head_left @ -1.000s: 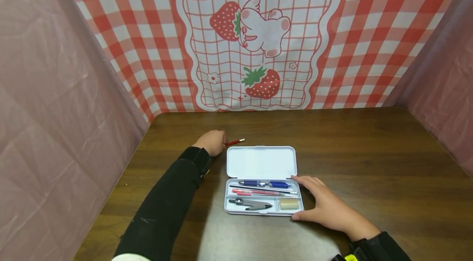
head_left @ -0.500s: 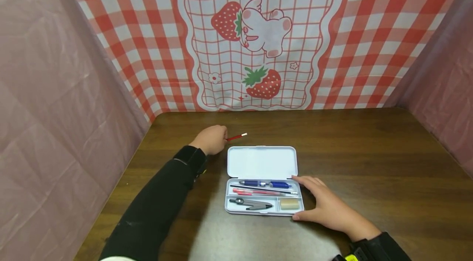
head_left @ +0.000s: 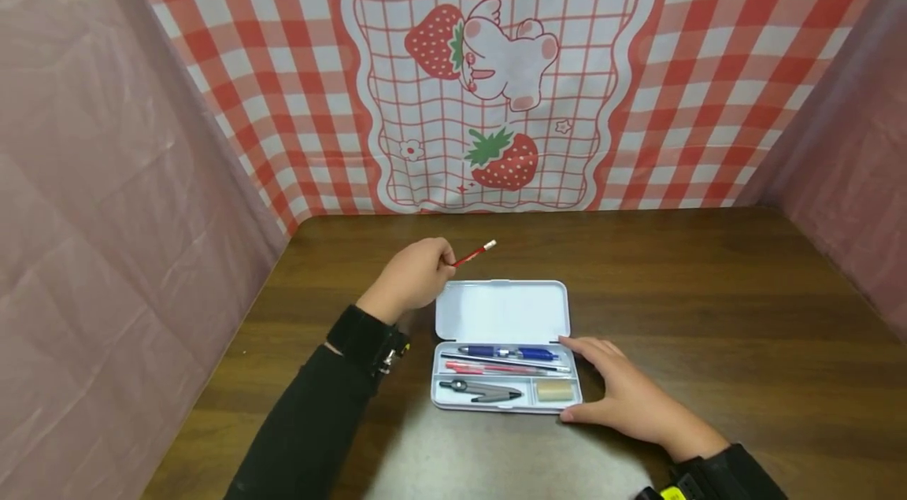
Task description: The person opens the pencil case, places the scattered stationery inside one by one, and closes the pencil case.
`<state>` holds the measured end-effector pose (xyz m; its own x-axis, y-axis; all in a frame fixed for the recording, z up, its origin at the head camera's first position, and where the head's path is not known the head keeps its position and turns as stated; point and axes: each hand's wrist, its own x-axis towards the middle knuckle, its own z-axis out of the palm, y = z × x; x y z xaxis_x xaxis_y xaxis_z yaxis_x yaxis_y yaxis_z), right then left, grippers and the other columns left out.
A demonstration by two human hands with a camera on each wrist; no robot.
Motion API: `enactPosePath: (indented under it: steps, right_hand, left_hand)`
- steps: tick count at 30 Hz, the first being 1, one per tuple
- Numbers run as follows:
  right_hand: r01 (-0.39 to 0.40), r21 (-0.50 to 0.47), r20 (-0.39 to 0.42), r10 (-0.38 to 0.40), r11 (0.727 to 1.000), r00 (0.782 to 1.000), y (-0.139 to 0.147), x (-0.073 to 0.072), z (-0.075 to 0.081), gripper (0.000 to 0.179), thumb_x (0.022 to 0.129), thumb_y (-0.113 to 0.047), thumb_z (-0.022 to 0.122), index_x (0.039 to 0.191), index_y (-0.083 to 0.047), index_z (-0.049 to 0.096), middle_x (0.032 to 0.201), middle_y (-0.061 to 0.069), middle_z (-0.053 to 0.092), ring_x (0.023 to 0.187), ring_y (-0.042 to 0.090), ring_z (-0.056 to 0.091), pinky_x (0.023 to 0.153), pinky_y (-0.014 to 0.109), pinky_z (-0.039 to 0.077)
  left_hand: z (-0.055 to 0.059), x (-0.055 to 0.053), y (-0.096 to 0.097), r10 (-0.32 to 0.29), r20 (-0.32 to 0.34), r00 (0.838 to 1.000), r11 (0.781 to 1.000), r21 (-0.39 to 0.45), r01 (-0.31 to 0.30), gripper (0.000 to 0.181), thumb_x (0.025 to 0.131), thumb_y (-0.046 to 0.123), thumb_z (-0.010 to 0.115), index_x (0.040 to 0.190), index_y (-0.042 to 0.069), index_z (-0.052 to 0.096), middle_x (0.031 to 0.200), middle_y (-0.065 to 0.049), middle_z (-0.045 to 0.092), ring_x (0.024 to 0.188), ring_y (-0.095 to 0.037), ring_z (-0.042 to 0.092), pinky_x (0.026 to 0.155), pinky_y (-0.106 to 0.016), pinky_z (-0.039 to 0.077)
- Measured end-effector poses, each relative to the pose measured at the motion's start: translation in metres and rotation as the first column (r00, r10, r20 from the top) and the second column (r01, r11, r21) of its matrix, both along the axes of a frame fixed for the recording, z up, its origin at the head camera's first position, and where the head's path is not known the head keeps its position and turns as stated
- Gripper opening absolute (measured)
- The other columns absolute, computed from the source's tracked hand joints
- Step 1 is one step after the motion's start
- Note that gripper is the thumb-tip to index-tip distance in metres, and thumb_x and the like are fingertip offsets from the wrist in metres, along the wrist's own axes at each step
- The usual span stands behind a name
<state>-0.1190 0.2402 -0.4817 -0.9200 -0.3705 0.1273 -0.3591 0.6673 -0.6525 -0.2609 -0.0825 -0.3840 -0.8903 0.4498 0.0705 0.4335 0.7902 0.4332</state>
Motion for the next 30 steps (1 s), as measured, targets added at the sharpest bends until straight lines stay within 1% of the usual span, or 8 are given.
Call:
enactPosePath:
  steps: [5, 7, 11, 17, 21, 25, 28, 30]
  right_hand:
    - [-0.008, -0.001, -0.008, 0.008, 1.000, 1.000, -0.003, -0.002, 0.000, 0.100, 0.071, -0.059, 0.089, 0.149, -0.009, 0.052, 0.140, 0.007, 0.058, 0.131, 0.031, 0.048, 0.104, 0.060, 0.040]
    - [-0.008, 0.000, -0.008, 0.008, 1.000, 1.000, -0.003, -0.002, 0.000, 0.100, 0.071, -0.059, 0.089, 0.149, -0.009, 0.052, 0.140, 0.007, 0.058, 0.130, 0.030, 0.048, 0.104, 0.060, 0.040]
    - [-0.006, -0.004, 0.003, 0.006, 1.000, 1.000, -0.002, -0.002, 0.001, 0.101, 0.071, -0.060, 0.089, 0.150, -0.010, 0.051, 0.140, 0.007, 0.057, 0.131, 0.031, 0.047, 0.104, 0.060, 0.040]
    - [0.009, 0.016, 0.058, -0.009, 1.000, 0.998, 0.000, 0.000, 0.005, 0.101, 0.072, -0.060, 0.088, 0.152, -0.012, 0.049, 0.143, 0.010, 0.055, 0.135, 0.038, 0.044, 0.105, 0.066, 0.036]
    - [0.014, 0.018, 0.065, -0.015, 1.000, 0.998, 0.000, 0.001, 0.005, 0.101, 0.072, -0.060, 0.088, 0.152, -0.012, 0.049, 0.144, 0.010, 0.055, 0.136, 0.040, 0.042, 0.105, 0.067, 0.035]
    - [0.011, 0.006, 0.042, -0.011, 1.000, 0.999, 0.000, 0.002, 0.004, 0.100, 0.073, -0.059, 0.089, 0.151, -0.011, 0.050, 0.142, 0.008, 0.056, 0.134, 0.037, 0.044, 0.105, 0.064, 0.037]
    - [0.009, 0.005, 0.029, -0.009, 1.000, 1.000, -0.001, 0.002, 0.004, 0.099, 0.073, -0.058, 0.089, 0.150, -0.011, 0.051, 0.141, 0.007, 0.057, 0.133, 0.036, 0.045, 0.104, 0.064, 0.037]
    - [0.009, 0.008, 0.025, -0.010, 1.000, 1.000, -0.002, 0.002, 0.005, 0.098, 0.072, -0.058, 0.089, 0.150, -0.011, 0.051, 0.141, 0.008, 0.057, 0.133, 0.036, 0.046, 0.104, 0.064, 0.038]
  left_hand:
    - [0.002, 0.025, -0.003, 0.001, -0.018, 1.000, 0.997, 0.079, 0.001, 0.006, 0.102, 0.018, 0.067, 0.104, 0.012, 0.064, 0.091, 0.001, 0.058, 0.078, -0.017, 0.056, 0.070, -0.033, 0.049]
    - [0.003, 0.034, -0.004, 0.011, -0.018, 1.000, 0.994, 0.105, -0.009, 0.006, 0.102, 0.018, 0.067, 0.103, 0.013, 0.065, 0.090, 0.000, 0.058, 0.078, -0.017, 0.055, 0.070, -0.034, 0.049]
    - [0.007, 0.046, -0.005, 0.031, -0.020, 0.999, 0.992, 0.124, -0.028, 0.005, 0.102, 0.017, 0.067, 0.102, 0.013, 0.065, 0.089, 0.001, 0.057, 0.079, -0.017, 0.055, 0.070, -0.034, 0.048]
    - [0.019, 0.061, -0.007, 0.040, -0.061, 0.997, 0.990, 0.134, -0.032, 0.005, 0.101, 0.017, 0.067, 0.101, 0.014, 0.064, 0.089, 0.003, 0.056, 0.079, -0.015, 0.054, 0.070, -0.033, 0.048]
    - [0.025, 0.069, -0.005, 0.012, -0.100, 0.995, 0.993, 0.120, 0.000, 0.005, 0.100, 0.017, 0.069, 0.101, 0.015, 0.064, 0.089, 0.004, 0.055, 0.077, -0.013, 0.054, 0.070, -0.032, 0.049]
    - [0.028, 0.077, -0.001, -0.020, -0.132, 0.991, 0.994, 0.102, 0.033, 0.007, 0.100, 0.018, 0.070, 0.102, 0.015, 0.064, 0.089, 0.006, 0.054, 0.077, -0.012, 0.053, 0.070, -0.030, 0.048]
    - [0.028, 0.082, 0.004, -0.039, -0.140, 0.989, 0.996, 0.079, 0.050, 0.008, 0.099, 0.019, 0.071, 0.103, 0.015, 0.065, 0.090, 0.006, 0.055, 0.078, -0.012, 0.054, 0.070, -0.030, 0.049]
    - [0.028, 0.085, 0.008, -0.053, -0.132, 0.990, 0.997, 0.056, 0.061, 0.009, 0.099, 0.019, 0.070, 0.104, 0.014, 0.065, 0.091, 0.006, 0.055, 0.079, -0.012, 0.054, 0.072, -0.029, 0.049]
